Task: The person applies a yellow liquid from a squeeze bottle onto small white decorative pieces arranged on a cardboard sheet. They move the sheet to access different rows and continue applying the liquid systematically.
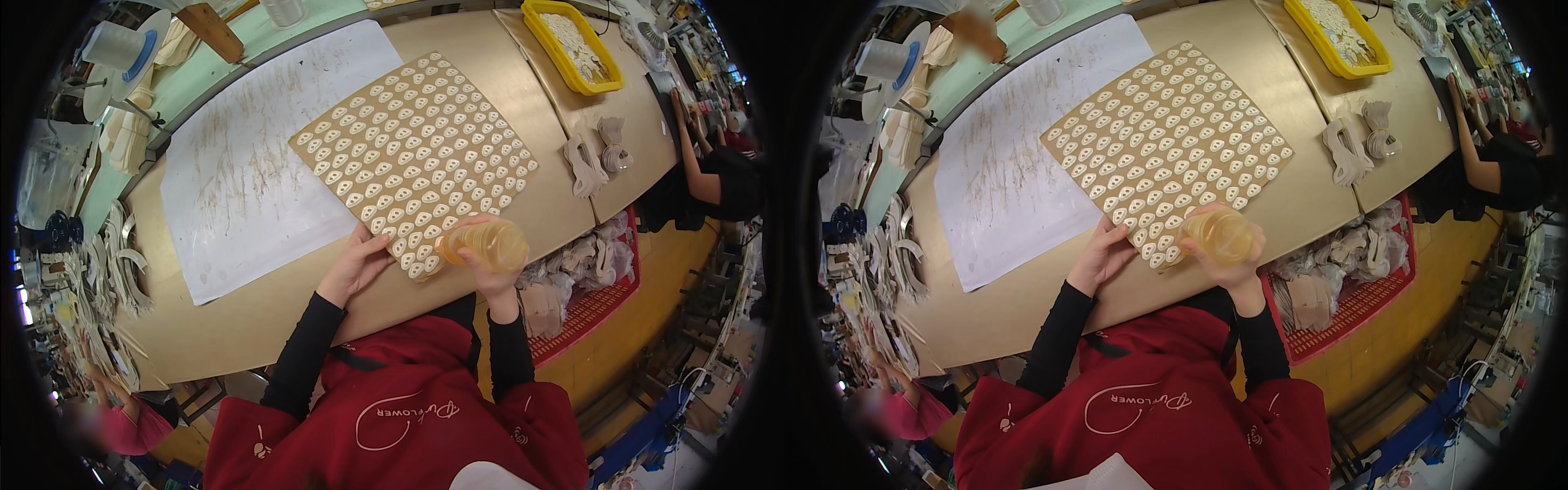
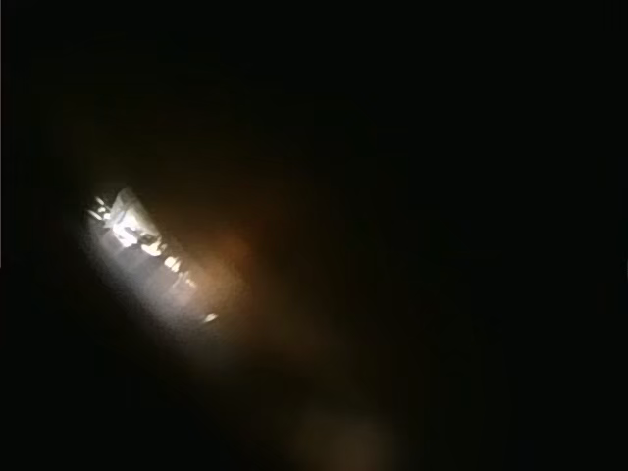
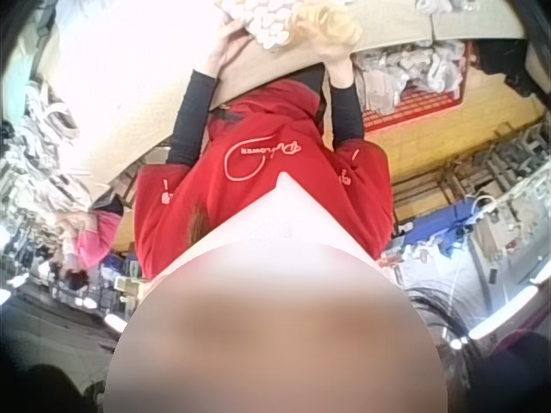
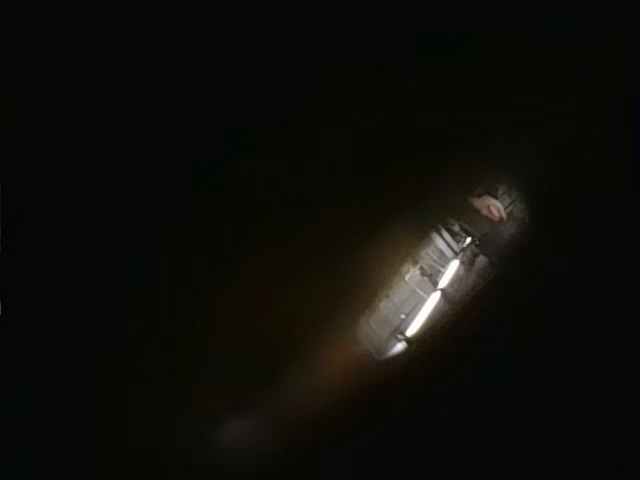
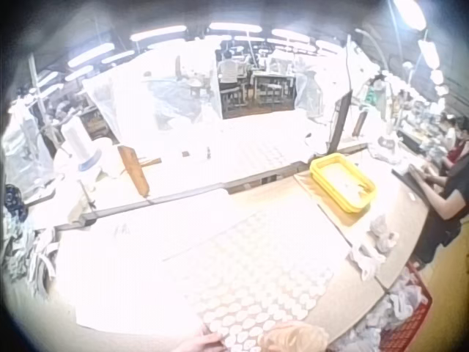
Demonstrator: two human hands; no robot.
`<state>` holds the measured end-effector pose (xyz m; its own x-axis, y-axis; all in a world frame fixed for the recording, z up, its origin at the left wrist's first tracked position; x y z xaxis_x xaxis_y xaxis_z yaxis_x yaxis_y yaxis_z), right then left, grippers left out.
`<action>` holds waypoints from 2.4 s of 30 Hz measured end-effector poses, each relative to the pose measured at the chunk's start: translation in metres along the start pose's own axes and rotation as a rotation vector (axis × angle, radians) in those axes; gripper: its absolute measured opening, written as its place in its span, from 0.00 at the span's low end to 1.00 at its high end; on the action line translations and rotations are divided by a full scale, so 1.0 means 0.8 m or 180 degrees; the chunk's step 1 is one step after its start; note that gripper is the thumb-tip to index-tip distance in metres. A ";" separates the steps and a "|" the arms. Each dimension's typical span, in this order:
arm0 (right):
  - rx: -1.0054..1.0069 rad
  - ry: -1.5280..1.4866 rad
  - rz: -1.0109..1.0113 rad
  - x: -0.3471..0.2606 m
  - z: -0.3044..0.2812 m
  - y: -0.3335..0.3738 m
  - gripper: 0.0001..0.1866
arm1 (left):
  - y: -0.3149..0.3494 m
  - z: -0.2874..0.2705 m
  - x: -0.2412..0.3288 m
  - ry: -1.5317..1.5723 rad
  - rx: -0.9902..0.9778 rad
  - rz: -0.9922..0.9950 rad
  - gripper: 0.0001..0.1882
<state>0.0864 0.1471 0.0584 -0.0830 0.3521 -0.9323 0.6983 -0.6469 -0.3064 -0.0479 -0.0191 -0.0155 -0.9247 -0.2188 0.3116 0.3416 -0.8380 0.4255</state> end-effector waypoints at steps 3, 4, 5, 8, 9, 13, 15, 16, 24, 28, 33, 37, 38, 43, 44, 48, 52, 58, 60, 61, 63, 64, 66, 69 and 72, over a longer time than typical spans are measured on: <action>0.0306 -0.0238 0.0209 0.002 0.004 0.002 0.18 | 0.000 0.000 0.000 -0.0007 -0.0004 0.0001 0.38; 0.0371 -0.0148 0.0129 0.003 0.003 0.000 0.18 | 0.000 0.000 0.000 -0.0007 -0.0011 0.0000 0.38; 0.0406 -0.0029 0.0054 0.005 0.002 -0.003 0.19 | 0.000 0.001 0.000 -0.0008 -0.0017 0.0000 0.38; 0.0485 0.0213 -0.0033 0.006 -0.003 -0.005 0.19 | 0.000 0.003 0.001 -0.0006 -0.0034 0.0007 0.39; 0.0510 0.0284 -0.0026 0.007 -0.004 -0.006 0.18 | 0.000 0.003 0.001 -0.0015 -0.0025 0.0008 0.39; 0.0515 0.0231 0.0008 0.012 -0.009 -0.006 0.18 | 0.000 0.003 0.001 -0.0022 -0.0019 0.0010 0.39; 0.0524 0.0156 0.0108 0.016 -0.011 -0.005 0.19 | 0.000 0.003 0.001 -0.0030 -0.0017 0.0007 0.39; 0.0562 0.0193 0.0127 0.018 -0.013 -0.004 0.19 | 0.000 0.002 0.001 -0.0036 -0.0021 0.0005 0.39; 0.0625 0.0150 0.0143 0.019 -0.015 -0.002 0.18 | -0.001 0.000 -0.001 -0.0018 -0.0028 0.0002 0.38; 0.0597 0.0073 0.0124 0.016 -0.009 -0.004 0.18 | -0.001 0.000 0.000 -0.0026 -0.0028 -0.0004 0.38; 0.0642 -0.0228 0.0143 0.018 -0.004 -0.005 0.18 | -0.001 0.000 0.000 -0.0023 -0.0028 -0.0011 0.39; 0.0714 -0.0119 0.0153 0.023 -0.006 -0.003 0.18 | -0.001 -0.001 0.000 -0.0012 -0.0052 -0.0004 0.39; 0.0737 -0.0136 0.0155 0.024 -0.005 -0.003 0.18 | -0.001 -0.001 0.000 -0.0013 -0.0047 -0.0004 0.39; 0.0715 -0.0064 0.0051 0.029 -0.002 -0.001 0.18 | -0.001 -0.001 0.000 -0.0021 -0.0065 -0.0012 0.39; 0.0683 -0.0052 0.0048 0.028 -0.001 0.000 0.18 | -0.001 0.000 0.000 -0.0024 -0.0073 -0.0016 0.39; 0.0660 -0.0221 0.0135 0.021 0.006 0.003 0.18 | -0.001 0.001 0.000 -0.0024 -0.0055 -0.0002 0.38; 0.0477 -0.0227 0.0020 0.012 0.009 0.001 0.18 | -0.001 -0.001 -0.001 -0.0002 -0.0038 0.0006 0.37; 0.0297 -0.0207 0.0057 0.011 0.013 0.000 0.19 | -0.002 -0.003 -0.001 0.0039 -0.0088 -0.0023 0.37; 0.0228 -0.0214 0.0066 0.011 0.015 0.001 0.19 | -0.001 -0.002 -0.001 -0.0011 -0.0064 0.0008 0.38; 0.0241 -0.0199 0.0050 0.011 0.017 0.000 0.18 | -0.001 -0.002 -0.001 -0.0009 -0.0063 0.0012 0.38; 0.0283 -0.0189 0.0037 0.012 0.019 0.000 0.18 | -0.001 0.000 0.000 -0.0014 -0.0056 0.0010 0.39; 0.0278 -0.0161 0.0025 0.011 0.019 -0.001 0.17 | 0.000 0.001 0.000 -0.0021 -0.0049 0.0006 0.39; 0.0289 -0.0142 -0.0001 0.009 0.018 -0.002 0.17 | 0.001 0.003 0.002 -0.0042 -0.0024 0.0003 0.39; 0.0290 -0.0138 -0.0075 0.008 0.017 -0.005 0.16 | 0.001 0.004 0.002 -0.0062 0.0007 0.0004 0.39; 0.0339 -0.0257 -0.0001 0.009 0.016 -0.007 0.17 | 0.001 0.004 0.001 -0.0046 -0.0024 0.0001 0.39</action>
<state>0.0728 0.1446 0.0507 -0.1431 0.2996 -0.9433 0.6193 -0.7164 -0.3214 -0.0480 -0.0185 -0.0119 -0.9220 -0.2119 0.3239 0.3407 -0.8417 0.4190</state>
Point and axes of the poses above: each hand's wrist, its own y-axis away from the middle knuckle, its own z-axis out of the palm, x = y × z, the point moved 2 cm from there along -y, towards the middle knuckle, and after that the axes turned 11 degrees about y, right-handed, at the moved point
